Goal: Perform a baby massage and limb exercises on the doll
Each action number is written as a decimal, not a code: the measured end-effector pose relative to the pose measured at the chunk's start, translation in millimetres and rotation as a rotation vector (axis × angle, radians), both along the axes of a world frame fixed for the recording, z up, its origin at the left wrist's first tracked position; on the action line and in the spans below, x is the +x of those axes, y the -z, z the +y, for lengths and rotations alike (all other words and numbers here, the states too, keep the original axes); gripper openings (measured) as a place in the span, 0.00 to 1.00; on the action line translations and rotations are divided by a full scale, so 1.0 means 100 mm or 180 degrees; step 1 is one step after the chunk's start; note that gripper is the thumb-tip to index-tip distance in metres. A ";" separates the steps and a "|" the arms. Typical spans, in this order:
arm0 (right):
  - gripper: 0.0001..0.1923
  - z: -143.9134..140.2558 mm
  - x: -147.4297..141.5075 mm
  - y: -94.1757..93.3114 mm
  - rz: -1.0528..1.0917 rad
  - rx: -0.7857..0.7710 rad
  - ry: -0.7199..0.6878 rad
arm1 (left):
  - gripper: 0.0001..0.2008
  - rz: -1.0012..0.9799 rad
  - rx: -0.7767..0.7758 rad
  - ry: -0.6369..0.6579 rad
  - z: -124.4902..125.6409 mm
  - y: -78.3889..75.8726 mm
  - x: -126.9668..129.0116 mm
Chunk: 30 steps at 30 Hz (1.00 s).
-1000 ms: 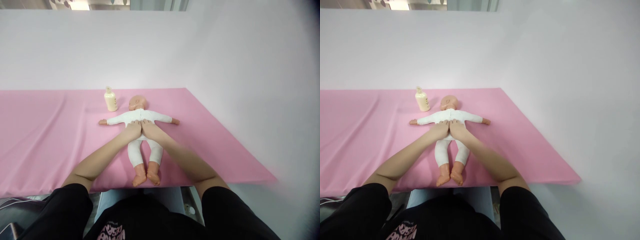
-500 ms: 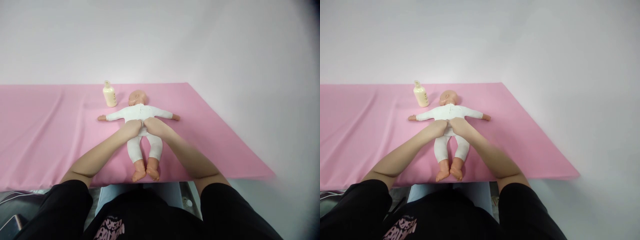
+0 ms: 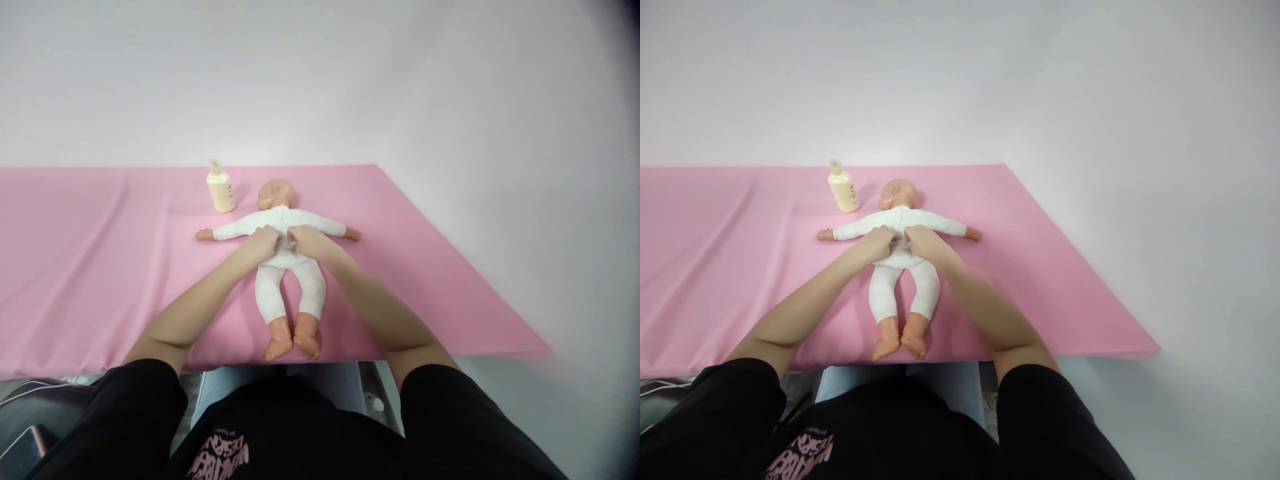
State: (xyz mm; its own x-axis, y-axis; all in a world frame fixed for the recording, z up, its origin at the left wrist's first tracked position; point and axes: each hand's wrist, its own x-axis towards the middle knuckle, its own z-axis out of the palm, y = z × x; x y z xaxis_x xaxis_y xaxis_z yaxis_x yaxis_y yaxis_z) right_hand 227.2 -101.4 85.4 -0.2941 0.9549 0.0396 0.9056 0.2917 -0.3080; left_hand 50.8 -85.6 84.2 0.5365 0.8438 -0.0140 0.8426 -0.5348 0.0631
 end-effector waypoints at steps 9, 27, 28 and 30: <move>0.16 0.18 -0.02 0.09 -0.0060 0.0038 0.0275 | 0.17 -0.0226 0.0156 -0.0365 0.18 0.16 0.01; 0.20 0.54 0.12 0.46 0.0809 0.0534 0.0155 | 0.14 -0.1422 0.0384 -0.0365 0.52 0.44 -0.10; 0.20 0.56 0.12 0.47 0.0876 0.0535 0.0174 | 0.15 -0.1472 0.0360 -0.0400 0.53 0.45 -0.10; 0.20 0.60 0.12 0.49 0.0959 0.0557 0.0212 | 0.15 -0.1522 0.0333 -0.0412 0.55 0.47 -0.09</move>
State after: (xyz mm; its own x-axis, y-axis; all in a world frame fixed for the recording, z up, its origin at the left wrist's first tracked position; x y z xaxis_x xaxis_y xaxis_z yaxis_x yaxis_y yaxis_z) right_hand 239.1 -41.9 36.3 -0.1817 0.9427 0.2798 0.8004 0.3071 -0.5148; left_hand 41.4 -30.9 37.0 0.3530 0.8876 0.2960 0.7924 -0.4519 0.4099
